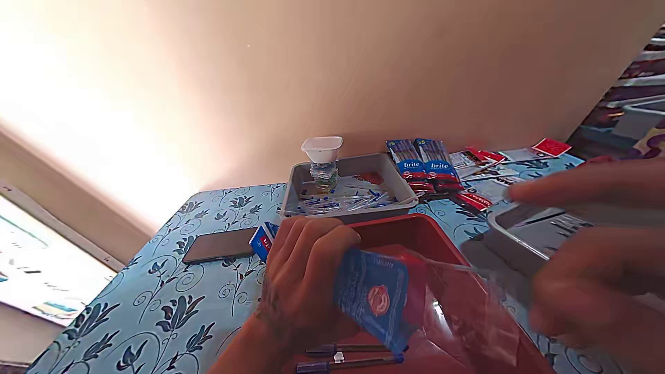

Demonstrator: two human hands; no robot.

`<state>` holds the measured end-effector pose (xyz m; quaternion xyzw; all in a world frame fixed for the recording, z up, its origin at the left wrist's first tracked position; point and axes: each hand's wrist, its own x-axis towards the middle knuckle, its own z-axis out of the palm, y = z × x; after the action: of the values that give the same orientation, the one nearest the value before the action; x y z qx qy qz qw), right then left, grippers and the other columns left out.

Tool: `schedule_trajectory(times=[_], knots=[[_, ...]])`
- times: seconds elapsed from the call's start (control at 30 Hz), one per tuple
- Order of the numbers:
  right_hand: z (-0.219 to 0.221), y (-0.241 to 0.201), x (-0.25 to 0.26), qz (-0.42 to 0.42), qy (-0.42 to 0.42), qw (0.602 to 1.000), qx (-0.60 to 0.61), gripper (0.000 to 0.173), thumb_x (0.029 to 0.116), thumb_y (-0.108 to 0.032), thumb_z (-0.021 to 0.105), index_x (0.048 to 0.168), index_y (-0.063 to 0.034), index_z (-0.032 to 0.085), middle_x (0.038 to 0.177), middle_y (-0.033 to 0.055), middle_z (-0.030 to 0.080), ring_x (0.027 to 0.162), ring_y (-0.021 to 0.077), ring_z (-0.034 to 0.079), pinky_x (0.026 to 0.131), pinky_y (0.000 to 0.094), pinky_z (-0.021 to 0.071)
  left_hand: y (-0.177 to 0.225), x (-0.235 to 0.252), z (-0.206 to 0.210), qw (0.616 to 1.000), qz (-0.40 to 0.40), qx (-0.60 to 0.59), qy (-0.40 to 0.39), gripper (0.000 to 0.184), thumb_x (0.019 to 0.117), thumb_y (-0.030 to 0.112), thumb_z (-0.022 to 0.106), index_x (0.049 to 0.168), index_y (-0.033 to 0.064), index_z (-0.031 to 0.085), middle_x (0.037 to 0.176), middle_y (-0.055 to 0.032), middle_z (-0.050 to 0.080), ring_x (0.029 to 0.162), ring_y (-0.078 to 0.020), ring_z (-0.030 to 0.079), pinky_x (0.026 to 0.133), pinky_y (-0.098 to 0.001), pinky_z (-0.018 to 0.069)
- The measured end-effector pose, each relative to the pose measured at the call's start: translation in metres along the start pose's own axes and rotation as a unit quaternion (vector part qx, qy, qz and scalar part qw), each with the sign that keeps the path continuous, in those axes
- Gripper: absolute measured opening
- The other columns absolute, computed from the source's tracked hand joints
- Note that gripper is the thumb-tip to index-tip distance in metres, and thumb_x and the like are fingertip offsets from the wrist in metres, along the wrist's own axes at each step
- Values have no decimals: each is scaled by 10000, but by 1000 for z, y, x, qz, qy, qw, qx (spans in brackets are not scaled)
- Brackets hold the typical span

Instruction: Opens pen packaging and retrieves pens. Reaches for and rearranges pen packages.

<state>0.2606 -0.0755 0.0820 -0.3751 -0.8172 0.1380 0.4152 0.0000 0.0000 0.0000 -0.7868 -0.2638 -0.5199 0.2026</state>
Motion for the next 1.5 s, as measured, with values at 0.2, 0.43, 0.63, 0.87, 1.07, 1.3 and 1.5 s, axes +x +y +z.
schedule_trajectory(times=[0.2,0.43,0.63,0.87,1.07,1.3,1.5], knots=[[-8,16,-16,-17,-142,978,-153,307,1041,-331,548,940,-62,656,678,-13,585,551,39,524,457,209,385,-8,1,5,997,-38,35,-54,550,799,323,751,1176,-35,571,1005,-177,645,924,-284,628,815,-402,488],[101,34,17,12,-584,787,-201,547,1056,-400,545,1355,58,523,1127,247,611,987,418,657,789,534,521,-10,-6,14,993,-64,30,-92,632,740,268,800,1236,-34,552,1083,-191,634,986,-323,633,816,-442,492],[123,43,17,76,-614,764,-184,511,1059,-300,573,1372,88,461,1264,280,551,1153,436,598,939,537,485,-13,-16,24,990,-61,35,-122,624,715,242,805,1214,-51,571,1077,-204,632,947,-344,632,759,-453,482],[120,48,0,44,-598,773,-210,364,1082,-159,453,1347,86,497,1239,287,570,1080,456,631,868,553,507,-17,-15,30,987,-81,16,-135,614,714,247,824,1198,-53,594,1082,-214,647,968,-366,652,792,-486,506],[68,34,-18,-43,-479,841,-250,236,917,-62,674,1112,15,565,739,131,603,624,330,661,538,451,518,-19,-17,27,981,-73,10,-179,623,697,244,828,1197,-43,591,1072,-206,639,954,-369,657,769,-494,516],[-5,16,-33,-98,-151,897,-404,276,1049,-192,401,1087,-8,603,727,117,616,560,273,618,434,394,454,-22,-20,34,978,-67,-9,-196,646,655,306,797,1157,-60,621,1025,-206,653,910,-369,668,722,-499,512],[-32,37,-15,-39,-191,898,-393,252,954,-245,452,1126,-140,602,627,-76,498,496,74,535,399,269,406,-23,-23,39,986,-63,-1,-153,638,659,319,799,1145,-41,595,1016,-186,671,903,-331,679,757,-477,524]])
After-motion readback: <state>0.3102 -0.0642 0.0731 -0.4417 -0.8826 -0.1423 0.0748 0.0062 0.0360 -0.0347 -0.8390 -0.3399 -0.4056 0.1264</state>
